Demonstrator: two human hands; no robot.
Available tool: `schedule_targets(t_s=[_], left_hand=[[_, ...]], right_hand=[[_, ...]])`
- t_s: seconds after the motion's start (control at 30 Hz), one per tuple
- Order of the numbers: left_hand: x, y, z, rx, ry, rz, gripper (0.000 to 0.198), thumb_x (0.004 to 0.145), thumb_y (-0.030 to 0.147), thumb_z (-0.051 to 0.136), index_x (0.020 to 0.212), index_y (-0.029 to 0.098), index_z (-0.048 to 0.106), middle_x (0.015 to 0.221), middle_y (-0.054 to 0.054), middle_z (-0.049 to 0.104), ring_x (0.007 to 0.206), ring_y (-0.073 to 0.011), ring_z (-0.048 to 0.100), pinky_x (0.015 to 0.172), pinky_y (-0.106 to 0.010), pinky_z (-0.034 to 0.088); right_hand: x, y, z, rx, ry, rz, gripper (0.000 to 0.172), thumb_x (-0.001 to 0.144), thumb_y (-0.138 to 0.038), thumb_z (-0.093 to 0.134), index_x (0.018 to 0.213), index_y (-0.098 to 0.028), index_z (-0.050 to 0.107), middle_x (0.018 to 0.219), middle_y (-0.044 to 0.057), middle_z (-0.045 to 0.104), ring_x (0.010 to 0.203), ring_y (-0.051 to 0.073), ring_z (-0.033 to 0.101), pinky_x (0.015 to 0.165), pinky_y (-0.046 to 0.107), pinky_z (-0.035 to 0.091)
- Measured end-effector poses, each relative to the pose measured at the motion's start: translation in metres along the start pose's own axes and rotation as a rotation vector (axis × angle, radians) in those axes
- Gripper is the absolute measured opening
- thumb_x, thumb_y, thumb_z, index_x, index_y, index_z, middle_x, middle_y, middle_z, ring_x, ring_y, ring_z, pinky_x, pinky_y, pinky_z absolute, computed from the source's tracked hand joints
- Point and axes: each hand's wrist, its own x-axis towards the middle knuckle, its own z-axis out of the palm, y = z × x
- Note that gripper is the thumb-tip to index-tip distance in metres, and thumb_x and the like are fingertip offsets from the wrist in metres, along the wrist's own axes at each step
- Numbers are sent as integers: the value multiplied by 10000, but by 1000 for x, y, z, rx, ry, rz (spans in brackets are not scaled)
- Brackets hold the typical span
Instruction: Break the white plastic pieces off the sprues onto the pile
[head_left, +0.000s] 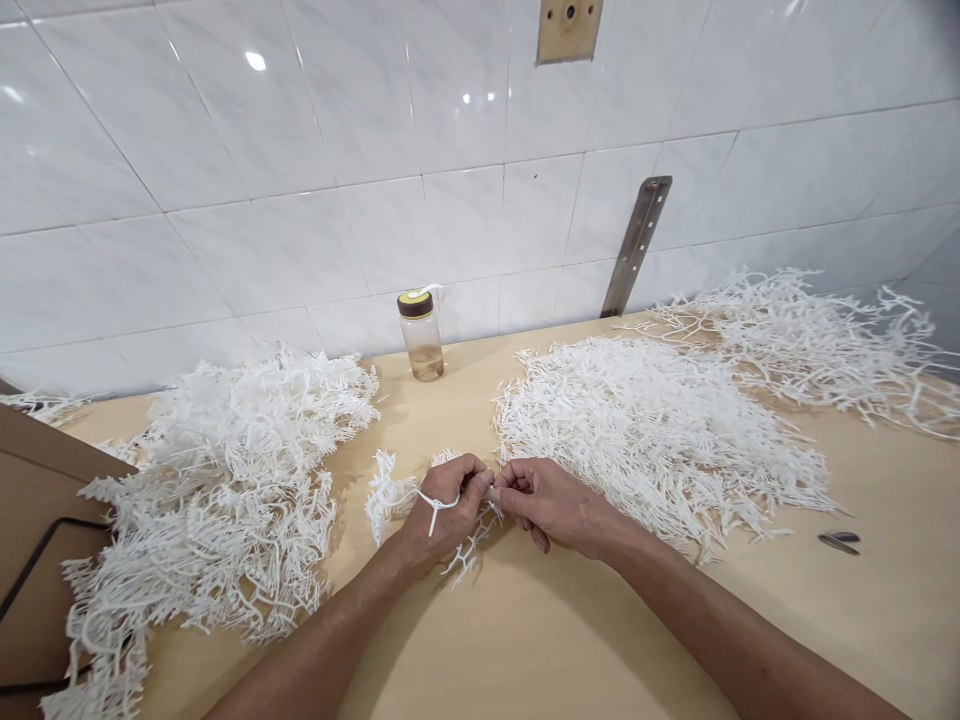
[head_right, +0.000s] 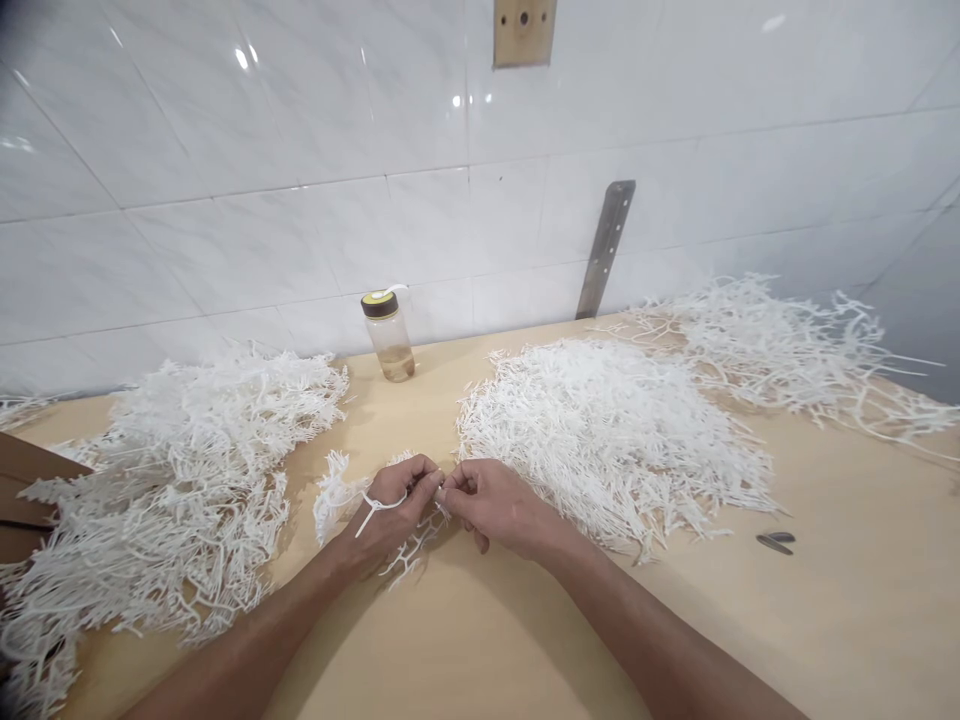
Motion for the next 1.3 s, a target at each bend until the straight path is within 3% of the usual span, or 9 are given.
schedule_targets(t_s=[0.2, 0.3, 0.43, 0.53, 0.63, 0.73, 0.9, 1.07, 1.3], left_hand=[[1, -3, 0, -22, -6, 6, 272, 896, 364, 494, 701, 182, 541, 633, 32, 503, 598, -118, 426, 576, -239, 345], [2, -6, -2, -47, -20, -14, 291, 891, 397, 512, 706, 178, 562, 638, 33, 509, 607, -119, 437, 582, -241, 351], [5, -7, -6, -150, -35, -80, 320, 866, 447, 556, 708, 170, 584, 642, 25, 520, 616, -124, 455, 576, -241, 361], [6, -2, -9, -277, -71, -102, 348, 829, 497, 611, 744, 160, 616, 694, -5, 575, 670, -141, 512, 605, -246, 402], [4, 4, -11, -395, -95, -122, 385, 783, 528, 671, 830, 146, 654, 788, -52, 639, 745, -170, 572, 644, -258, 441], [4, 7, -13, -417, -85, -150, 401, 764, 535, 691, 835, 143, 648, 760, -52, 625, 691, -154, 547, 600, -247, 418], [7, 2, -18, -337, -143, -147, 400, 736, 538, 691, 680, 159, 574, 611, 21, 476, 573, -100, 392, 521, -225, 296], [9, 4, -23, -291, -279, -149, 336, 732, 473, 673, 653, 168, 557, 589, 37, 451, 565, -100, 370, 524, -231, 278], [9, 4, -23, -238, -258, -119, 304, 767, 447, 624, 662, 171, 551, 590, 35, 440, 568, -104, 364, 511, -227, 277]], right_hand=[[1, 0, 0, 171, -57, -49, 164, 819, -335, 619, 778, -198, 540, 560, -68, 495, 408, 64, 429, 372, 177, 359], [1, 1, 0, 135, -51, -54, 155, 835, -340, 594, 796, -198, 546, 568, -67, 486, 410, 68, 424, 377, 187, 356], [1, 1, 0, -129, 119, -135, 171, 842, -343, 581, 766, -189, 574, 618, -40, 531, 484, 80, 457, 433, 195, 355], [1, -1, 1, -153, 210, -193, 162, 840, -325, 575, 753, -188, 577, 677, -18, 562, 564, 99, 487, 462, 195, 375], [1, -3, 3, -12, 179, -134, 209, 873, -401, 555, 825, -199, 568, 696, -28, 549, 479, 85, 471, 397, 199, 383], [0, -5, 4, 46, 160, -121, 271, 882, -466, 557, 842, -199, 569, 699, -34, 543, 424, 69, 449, 365, 200, 386], [-4, -9, -1, -19, 77, -134, 258, 882, -441, 576, 800, -196, 584, 662, -38, 545, 425, 61, 444, 381, 189, 375], [-9, -13, -7, -81, -9, -125, 188, 882, -361, 582, 797, -193, 598, 577, -52, 525, 416, 68, 448, 402, 190, 387], [-10, -13, -4, -85, -10, -100, 295, 899, -462, 560, 772, -196, 568, 533, -57, 491, 403, 86, 481, 387, 195, 401]])
